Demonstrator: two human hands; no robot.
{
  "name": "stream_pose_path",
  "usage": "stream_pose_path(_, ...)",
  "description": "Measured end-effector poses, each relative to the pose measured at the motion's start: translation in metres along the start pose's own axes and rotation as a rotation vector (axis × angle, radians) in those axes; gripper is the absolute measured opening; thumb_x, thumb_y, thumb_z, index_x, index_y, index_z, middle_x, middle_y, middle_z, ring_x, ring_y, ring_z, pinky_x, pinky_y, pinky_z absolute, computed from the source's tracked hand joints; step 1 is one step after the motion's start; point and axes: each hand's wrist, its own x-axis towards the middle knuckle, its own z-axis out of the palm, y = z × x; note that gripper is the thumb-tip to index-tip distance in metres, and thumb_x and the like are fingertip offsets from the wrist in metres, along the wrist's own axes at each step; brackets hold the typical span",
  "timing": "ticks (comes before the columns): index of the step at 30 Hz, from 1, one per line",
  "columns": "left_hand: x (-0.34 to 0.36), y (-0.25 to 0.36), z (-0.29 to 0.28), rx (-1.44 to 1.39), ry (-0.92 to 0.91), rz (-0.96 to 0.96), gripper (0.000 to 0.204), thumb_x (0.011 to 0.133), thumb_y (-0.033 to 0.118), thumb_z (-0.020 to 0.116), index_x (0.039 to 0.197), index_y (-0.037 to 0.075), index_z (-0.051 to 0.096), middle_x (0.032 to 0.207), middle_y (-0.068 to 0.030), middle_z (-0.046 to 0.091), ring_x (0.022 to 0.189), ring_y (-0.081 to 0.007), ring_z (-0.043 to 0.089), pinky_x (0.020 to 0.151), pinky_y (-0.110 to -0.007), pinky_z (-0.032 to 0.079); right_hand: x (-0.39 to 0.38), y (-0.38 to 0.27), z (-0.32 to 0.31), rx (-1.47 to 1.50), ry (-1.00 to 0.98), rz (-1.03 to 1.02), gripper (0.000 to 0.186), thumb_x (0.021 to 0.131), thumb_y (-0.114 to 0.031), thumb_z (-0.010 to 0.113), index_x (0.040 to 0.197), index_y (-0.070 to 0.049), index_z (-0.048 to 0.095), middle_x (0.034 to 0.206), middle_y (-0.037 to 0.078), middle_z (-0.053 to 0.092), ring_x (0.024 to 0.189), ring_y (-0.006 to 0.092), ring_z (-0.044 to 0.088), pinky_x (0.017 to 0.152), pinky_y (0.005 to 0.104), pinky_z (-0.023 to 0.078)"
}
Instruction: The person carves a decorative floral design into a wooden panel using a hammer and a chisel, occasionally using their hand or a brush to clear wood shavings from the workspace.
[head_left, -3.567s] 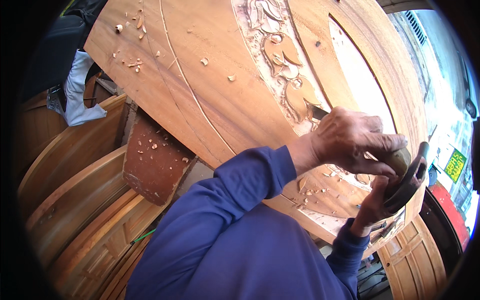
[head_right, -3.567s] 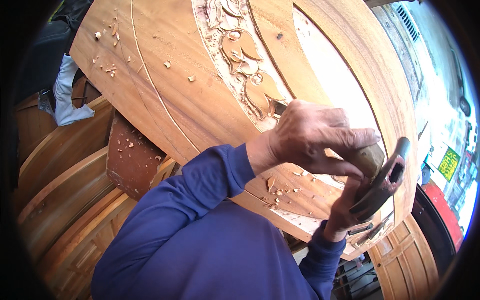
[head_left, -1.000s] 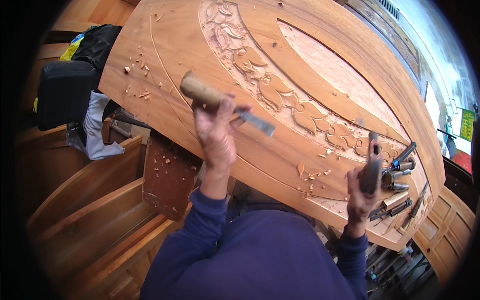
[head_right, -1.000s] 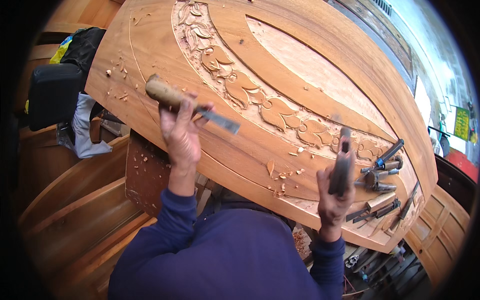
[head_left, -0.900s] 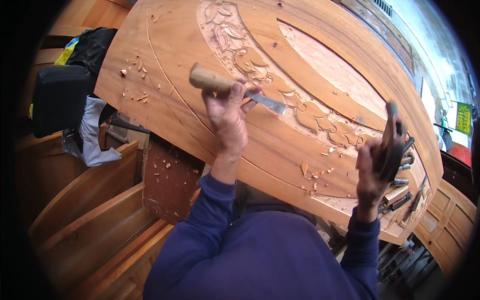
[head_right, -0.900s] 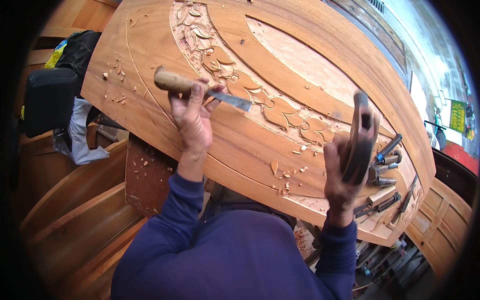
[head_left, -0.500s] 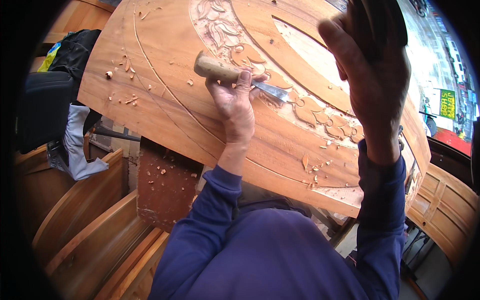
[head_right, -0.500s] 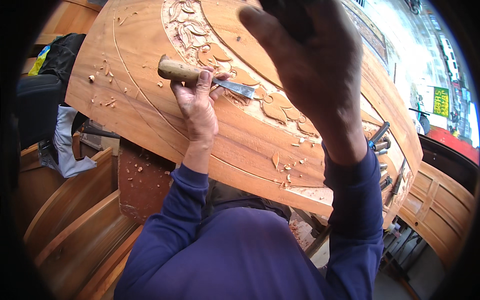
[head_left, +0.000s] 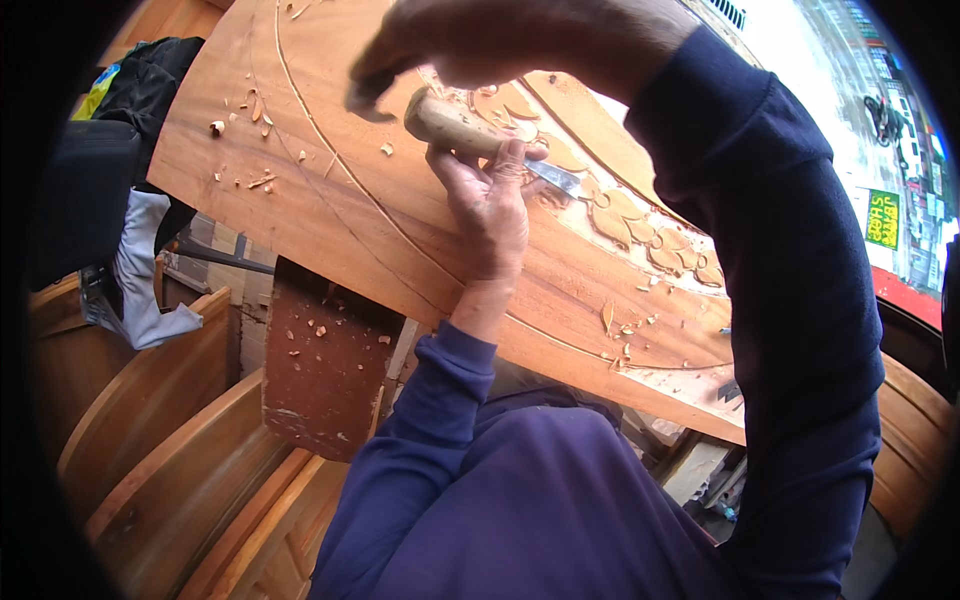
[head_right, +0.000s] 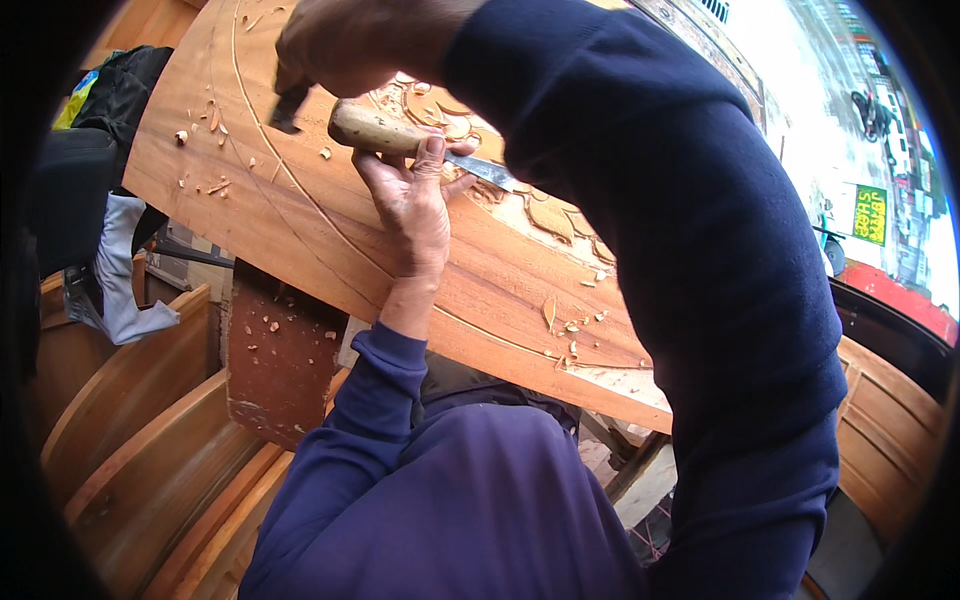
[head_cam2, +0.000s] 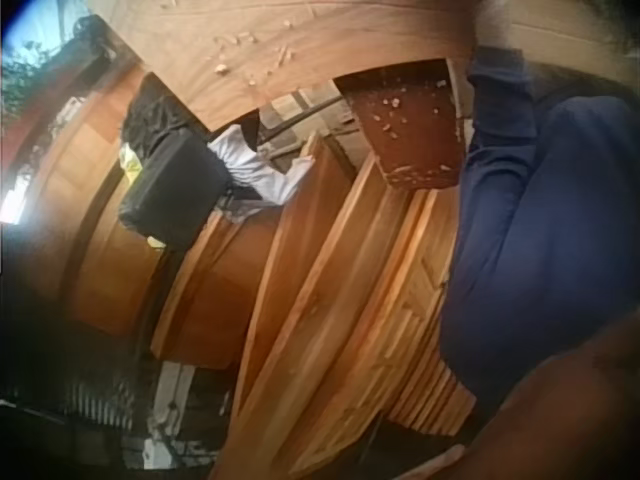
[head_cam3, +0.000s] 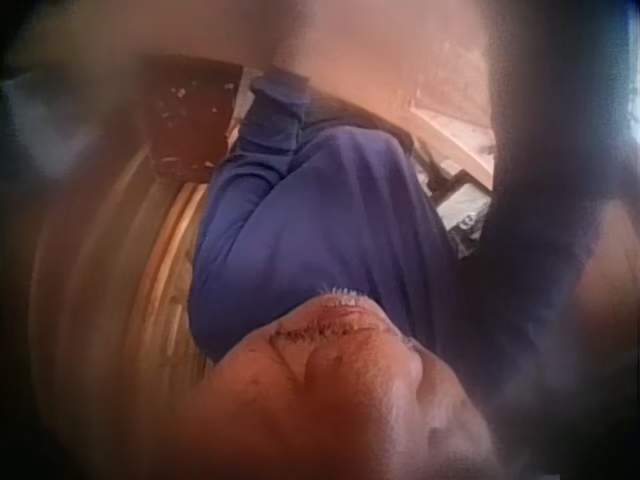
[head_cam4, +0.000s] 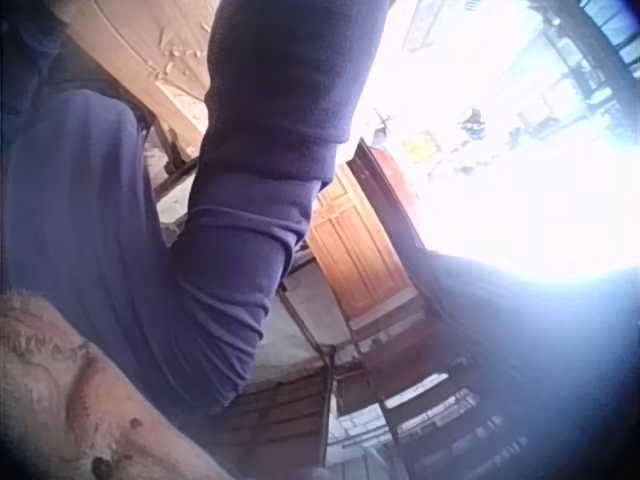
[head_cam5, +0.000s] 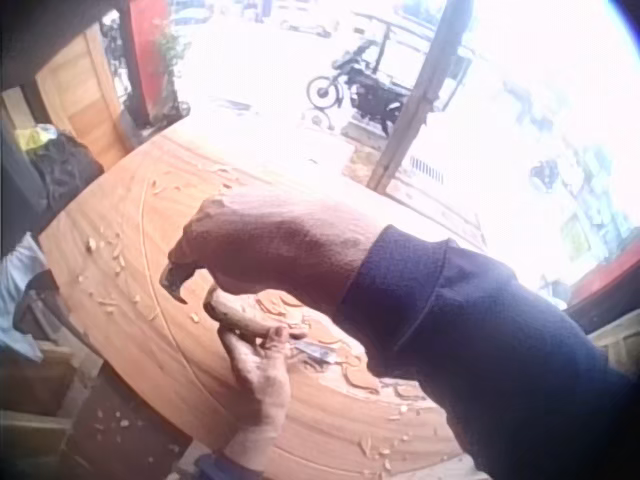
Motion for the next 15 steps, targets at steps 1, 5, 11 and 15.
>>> stream_pose_path(1, -0.001, 0.002, 0.001, 0.002, -0.005, -0.02, 0.052, 0.103, 0.013, 0.063, 0.141, 0.01, 0.027, 0.121, -0.0119, 0.059, 0.096, -0.021, 0.073, 0.072, -0.038, 0.068, 0.005, -0.001, -0.001, -0.022, -0.05, 0.027, 0.027, 0.091, -0.01, 0.063, 0.114, -0.01, 0.077, 0.099, 0.015, 0.075, 0.094, 0.0322, 0.072, 0.08, 0.0401, 0.056)
stream_pose_path(5, -0.002, 0.0, 0.005, -0.012, -0.018, -0.065, 0.054, 0.104, 0.014, 0.061, 0.144, 0.009, 0.025, 0.122, -0.0131, 0.058, 0.096, -0.0203, 0.073, 0.073, -0.038, 0.067, 0.019, 0.003, 0.006, -0.264, -0.261, 0.039, 0.034, 0.085, -0.003, 0.059, 0.112, -0.013, 0.078, 0.097, 0.016, 0.075, 0.09, 0.0331, 0.071, 0.077, 0.0419, 0.055)
stream_pose_path(11, -0.001, 0.002, 0.001, 0.016, 0.022, -0.064, 0.052, 0.105, 0.015, 0.061, 0.143, 0.008, 0.025, 0.124, -0.0143, 0.059, 0.097, -0.021, 0.074, 0.072, -0.037, 0.067, 0.042, 0.012, 0.005, -0.221, -0.319, -0.061, 0.046, 0.081, 0.001, 0.057, 0.119, -0.016, 0.076, 0.095, 0.016, 0.075, 0.086, 0.0337, 0.071, 0.075, 0.0431, 0.055)
stream_pose_path(15, -0.002, 0.002, 0.001, 0.022, 0.027, -0.099, 0.052, 0.105, 0.014, 0.06, 0.143, 0.007, 0.025, 0.124, -0.0143, 0.059, 0.097, -0.0204, 0.073, 0.071, -0.035, 0.067, 0.045, 0.014, 0.009, -0.207, -0.332, -0.052, 0.047, 0.081, 0.001, 0.056, 0.12, -0.016, 0.075, 0.096, 0.016, 0.075, 0.087, 0.0331, 0.071, 0.075, 0.0427, 0.055)
